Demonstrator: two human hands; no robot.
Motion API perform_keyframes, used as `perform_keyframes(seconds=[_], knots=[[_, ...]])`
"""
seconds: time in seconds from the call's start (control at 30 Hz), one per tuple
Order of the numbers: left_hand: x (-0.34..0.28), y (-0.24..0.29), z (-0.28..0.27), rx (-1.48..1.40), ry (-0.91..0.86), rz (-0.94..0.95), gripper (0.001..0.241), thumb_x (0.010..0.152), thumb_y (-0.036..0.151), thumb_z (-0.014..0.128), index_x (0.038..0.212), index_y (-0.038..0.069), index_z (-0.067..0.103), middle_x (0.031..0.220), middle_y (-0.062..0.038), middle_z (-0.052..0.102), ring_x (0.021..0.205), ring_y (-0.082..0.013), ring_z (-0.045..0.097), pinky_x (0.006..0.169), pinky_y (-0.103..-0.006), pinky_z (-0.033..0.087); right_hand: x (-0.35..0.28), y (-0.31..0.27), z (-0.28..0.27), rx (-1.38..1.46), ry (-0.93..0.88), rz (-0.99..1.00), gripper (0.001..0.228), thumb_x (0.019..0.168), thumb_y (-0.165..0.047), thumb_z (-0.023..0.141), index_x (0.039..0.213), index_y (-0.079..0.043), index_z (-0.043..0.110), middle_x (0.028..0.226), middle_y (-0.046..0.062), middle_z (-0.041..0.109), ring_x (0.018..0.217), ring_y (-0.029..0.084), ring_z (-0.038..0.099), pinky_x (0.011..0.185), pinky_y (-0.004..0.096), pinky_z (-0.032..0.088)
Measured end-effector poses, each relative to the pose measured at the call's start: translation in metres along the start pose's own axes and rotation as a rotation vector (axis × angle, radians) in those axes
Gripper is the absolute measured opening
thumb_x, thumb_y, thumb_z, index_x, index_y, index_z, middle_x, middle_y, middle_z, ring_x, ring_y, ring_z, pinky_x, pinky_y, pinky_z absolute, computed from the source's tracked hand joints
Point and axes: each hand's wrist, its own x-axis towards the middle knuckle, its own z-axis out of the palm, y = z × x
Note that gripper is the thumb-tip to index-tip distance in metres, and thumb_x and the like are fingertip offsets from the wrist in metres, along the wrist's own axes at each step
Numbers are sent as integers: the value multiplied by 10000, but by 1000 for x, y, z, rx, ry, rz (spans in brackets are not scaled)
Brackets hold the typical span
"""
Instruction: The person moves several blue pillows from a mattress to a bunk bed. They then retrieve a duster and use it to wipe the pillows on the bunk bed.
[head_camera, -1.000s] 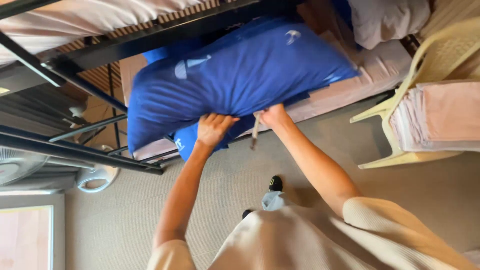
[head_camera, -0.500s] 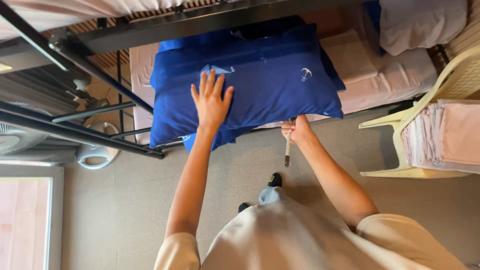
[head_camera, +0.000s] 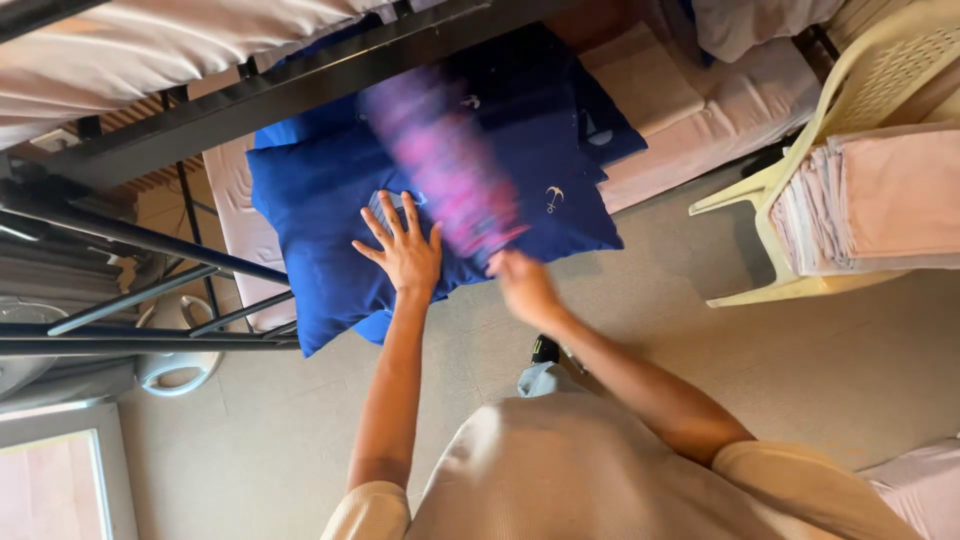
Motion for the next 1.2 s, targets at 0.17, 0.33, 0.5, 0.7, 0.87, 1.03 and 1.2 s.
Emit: perform_keyframes(seconds=[0.17, 0.33, 0.5, 0.7, 0.87, 1.03, 1.2], knots=[[0, -25, -3, 8, 6, -25, 785, 1004, 677, 422, 1645, 275, 211, 1726, -90, 70, 1548, -469, 23, 1083, -841, 125, 10, 18, 2, -231, -213, 178, 301, 1001, -127, 501, 795, -125, 721, 966, 123, 758, 1070, 372, 684, 973, 472, 505], [-8, -30, 0, 17, 28, -52, 821, 974, 726, 427, 1647, 312, 204, 1730, -72, 65, 1552, -465, 31, 1088, -831, 139, 93, 169, -76, -444, 165, 328, 395, 1044, -224, 389, 772, -167, 669, 998, 114, 735, 1105, 375, 661, 956, 486, 489], [-8, -25, 10, 22, 56, -45, 842, 963, 732, 423, 1641, 277, 219, 1722, -108, 93, 1540, -495, 34, 1069, -843, 133, 36, 2, -28, -248, 176, 87, 307, 1034, -122, 475, 790, -142, 658, 816, 101, 730, 931, 326, 714, 885, 416, 525], [-8, -41, 11, 40, 57, -48, 844, 957, 736, 431, 1641, 288, 220, 1722, -88, 100, 1543, -478, 55, 1067, -839, 167, 36, 44, -30, -187, -291, 144, 242, 1026, -163, 550, 997, -43, 758, 925, 186, 763, 1017, 366, 708, 952, 457, 518], [-13, -24, 18, 44, 127, -67, 832, 936, 717, 466, 1628, 305, 258, 1723, -72, 137, 1560, -429, 82, 1088, -824, 136, 133, 263, -95, -458, 195, 530, 405, 1041, -422, 470, 969, -169, 778, 869, 54, 770, 1055, 290, 707, 898, 449, 552], [-11, -62, 18, 51, 241, -108, 795, 936, 668, 543, 1604, 287, 339, 1705, -57, 215, 1548, -384, 172, 1107, -754, 203, 109, 151, -71, -502, 144, 258, 570, 1027, -582, 545, 945, -45, 718, 894, 242, 726, 993, 459, 687, 872, 573, 521], [2, -146, 40, 15, 359, -357, 778, 984, 695, 552, 1612, 302, 316, 1662, -60, 270, 1504, -377, 243, 1036, -761, 349, 95, 141, -55, -283, -7, 404, 646, 1006, -623, 550, 1109, 3, 673, 1082, 304, 697, 1137, 483, 630, 936, 583, 510]])
